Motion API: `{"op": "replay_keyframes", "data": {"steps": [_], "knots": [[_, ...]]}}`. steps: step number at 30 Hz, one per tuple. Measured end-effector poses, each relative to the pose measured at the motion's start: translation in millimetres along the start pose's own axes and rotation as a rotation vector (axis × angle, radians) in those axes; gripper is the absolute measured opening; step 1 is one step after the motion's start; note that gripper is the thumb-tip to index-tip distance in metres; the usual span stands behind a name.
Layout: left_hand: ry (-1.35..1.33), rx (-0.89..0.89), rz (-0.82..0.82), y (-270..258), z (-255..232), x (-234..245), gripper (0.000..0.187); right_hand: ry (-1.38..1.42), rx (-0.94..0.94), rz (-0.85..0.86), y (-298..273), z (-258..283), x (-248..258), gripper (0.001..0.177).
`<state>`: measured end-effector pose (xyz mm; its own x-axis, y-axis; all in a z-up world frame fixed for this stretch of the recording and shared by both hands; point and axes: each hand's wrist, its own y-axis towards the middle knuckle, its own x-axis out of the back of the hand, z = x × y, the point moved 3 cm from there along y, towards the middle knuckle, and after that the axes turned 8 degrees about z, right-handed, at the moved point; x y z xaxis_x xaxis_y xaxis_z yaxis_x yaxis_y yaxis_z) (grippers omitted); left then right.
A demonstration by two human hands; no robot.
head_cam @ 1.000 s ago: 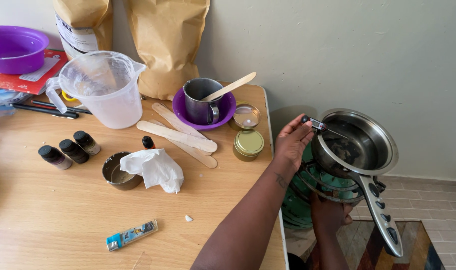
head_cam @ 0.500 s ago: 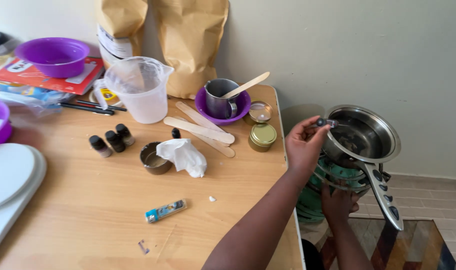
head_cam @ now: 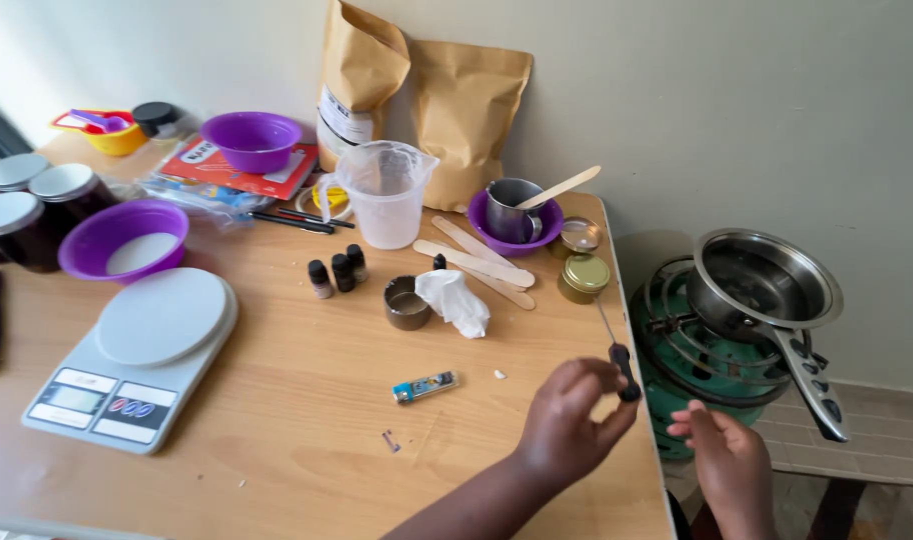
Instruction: Checking the temperature of melting wax and stirring it during candle production.
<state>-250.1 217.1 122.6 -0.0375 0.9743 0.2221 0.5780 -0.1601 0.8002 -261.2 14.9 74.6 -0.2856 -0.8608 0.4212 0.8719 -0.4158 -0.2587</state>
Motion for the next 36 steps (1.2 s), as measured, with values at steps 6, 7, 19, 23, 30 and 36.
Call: {"op": "replay_keyframes", "data": {"steps": [6, 7, 19, 23, 30, 36], "knots": [[0.442, -0.236, 0.189, -24.8, -17.5, 9.3, 0.004, 0.644, 0.113, 0.527, -37.2, 45.1, -62.7, 0.046], [0.443, -0.233, 0.191, -25.9, -15.8, 14.6, 0.004, 0.645, 0.110, 0.528, -32.8, 43.6, -67.5, 0.046], [0.910, 0.449, -0.231, 2.5, 94.2, 148.7, 0.074, 0.506, 0.551, 0.352, 22.8, 52.5, -161.8, 0.031], [0.944, 0.443, -0.068, -7.6, 120.2, 137.8, 0.034, 0.350, 0.631, 0.321, 26.8, 37.9, -176.9, 0.025], [-0.006, 0.609, -0.302, -5.2, 93.6, 118.6, 0.011, 0.361, 0.680, 0.406, 18.7, 35.9, -175.8, 0.025], [-0.911, 0.759, -0.425, -26.3, 125.4, 86.8, 0.013, 0.368, 0.721, 0.455, 9.5, 45.5, -176.0, 0.029]]}}
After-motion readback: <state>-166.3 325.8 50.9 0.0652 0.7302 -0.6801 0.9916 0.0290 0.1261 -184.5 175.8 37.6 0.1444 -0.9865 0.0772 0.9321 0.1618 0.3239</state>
